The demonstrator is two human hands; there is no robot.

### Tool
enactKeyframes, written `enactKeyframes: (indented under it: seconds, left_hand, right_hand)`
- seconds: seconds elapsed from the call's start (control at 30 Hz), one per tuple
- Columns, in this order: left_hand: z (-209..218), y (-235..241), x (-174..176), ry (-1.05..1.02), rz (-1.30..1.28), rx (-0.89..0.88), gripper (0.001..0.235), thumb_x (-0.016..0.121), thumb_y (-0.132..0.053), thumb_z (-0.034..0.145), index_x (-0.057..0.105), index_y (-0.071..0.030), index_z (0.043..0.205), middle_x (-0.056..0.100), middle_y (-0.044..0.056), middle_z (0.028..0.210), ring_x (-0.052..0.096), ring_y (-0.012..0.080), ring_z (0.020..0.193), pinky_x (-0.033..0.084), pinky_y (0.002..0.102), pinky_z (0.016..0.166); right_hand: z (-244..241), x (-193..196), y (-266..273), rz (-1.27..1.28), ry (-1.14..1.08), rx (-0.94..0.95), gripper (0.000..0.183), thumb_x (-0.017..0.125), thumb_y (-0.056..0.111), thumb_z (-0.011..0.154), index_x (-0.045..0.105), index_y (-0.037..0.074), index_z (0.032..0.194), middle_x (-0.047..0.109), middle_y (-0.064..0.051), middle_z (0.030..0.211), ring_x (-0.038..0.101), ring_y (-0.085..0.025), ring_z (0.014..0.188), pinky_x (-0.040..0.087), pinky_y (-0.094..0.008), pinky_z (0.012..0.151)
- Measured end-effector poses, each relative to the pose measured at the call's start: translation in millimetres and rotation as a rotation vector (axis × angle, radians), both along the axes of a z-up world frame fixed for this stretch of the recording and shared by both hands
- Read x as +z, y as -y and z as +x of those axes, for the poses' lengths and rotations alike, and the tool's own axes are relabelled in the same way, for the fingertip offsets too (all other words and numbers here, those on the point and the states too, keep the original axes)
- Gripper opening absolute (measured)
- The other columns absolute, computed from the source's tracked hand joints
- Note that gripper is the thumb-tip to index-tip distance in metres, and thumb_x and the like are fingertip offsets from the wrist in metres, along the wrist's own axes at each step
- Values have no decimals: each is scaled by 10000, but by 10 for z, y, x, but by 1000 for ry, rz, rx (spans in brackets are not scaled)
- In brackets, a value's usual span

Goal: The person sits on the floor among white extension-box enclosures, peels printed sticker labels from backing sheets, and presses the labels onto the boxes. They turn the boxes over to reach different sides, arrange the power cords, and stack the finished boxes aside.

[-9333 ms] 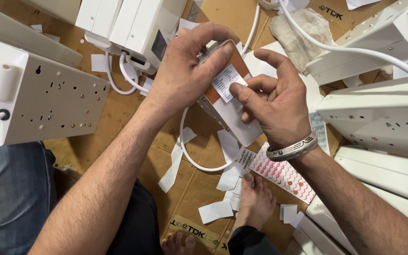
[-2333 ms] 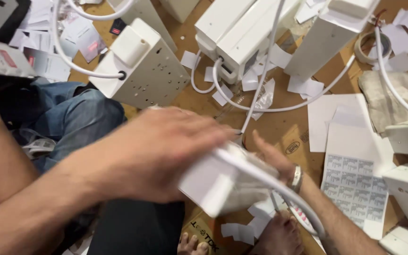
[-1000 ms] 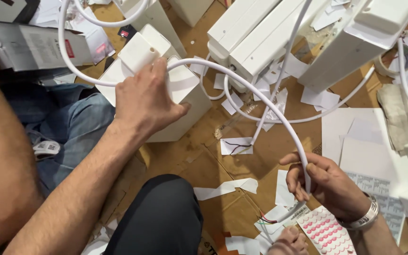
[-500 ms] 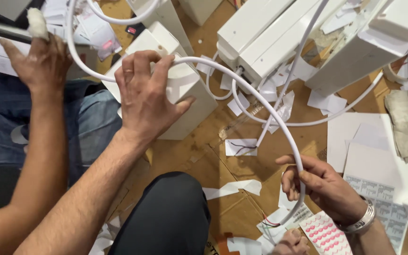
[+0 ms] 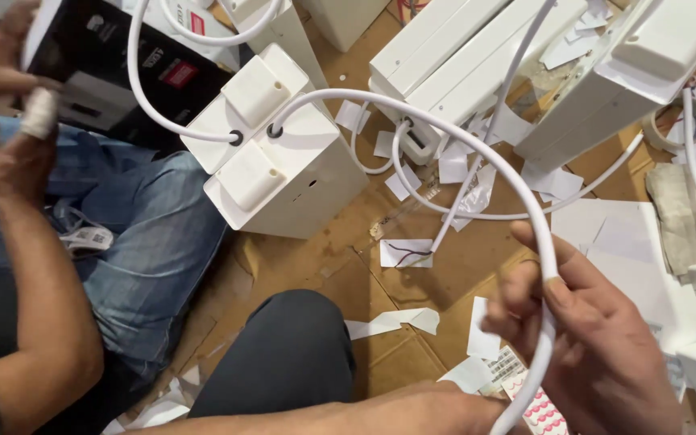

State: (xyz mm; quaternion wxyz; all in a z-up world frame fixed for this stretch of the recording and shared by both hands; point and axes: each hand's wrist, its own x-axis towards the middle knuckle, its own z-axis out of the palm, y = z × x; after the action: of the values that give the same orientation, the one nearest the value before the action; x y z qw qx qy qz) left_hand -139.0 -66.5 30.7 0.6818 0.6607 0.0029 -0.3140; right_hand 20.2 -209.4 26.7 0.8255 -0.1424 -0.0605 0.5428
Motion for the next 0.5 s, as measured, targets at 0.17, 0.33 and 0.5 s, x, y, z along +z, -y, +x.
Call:
enactKeyframes:
  seconds: [0.17, 0.33, 0.5]
  left_hand:
    - [325, -640, 1157, -756, 434, 131, 551, 461, -509, 1090, 810, -83, 1097, 733, 122, 867, 696, 291, 880, 548, 393, 801]
    - [-141, -1711, 1759, 439, 1377, 244, 390, 780, -246, 820, 795, -197, 1207, 717, 7, 684, 631, 124, 563, 517, 316, 480]
    - [152, -3508, 1181, 583, 1572, 315, 248, 745, -198, 869, 774, -149, 1111, 698, 38, 680, 636, 159, 568, 504, 335, 479]
  right_hand:
    - [62, -388, 112, -821, 456, -97, 443, 480, 200, 1029, 535, -42, 1396, 699, -175, 1097, 686, -275, 1042, 562, -427, 945]
    - [156, -597, 260, -880, 417, -23, 410, 501, 204, 1017, 596, -6, 1356, 712, -167, 1102, 701, -255, 1029, 567, -420, 902]
    - [203, -644, 202, -856, 415, -61, 380, 502, 201, 1020, 600, 6, 1331, 702, -135, 1114, 687, -222, 1059, 575, -421, 908]
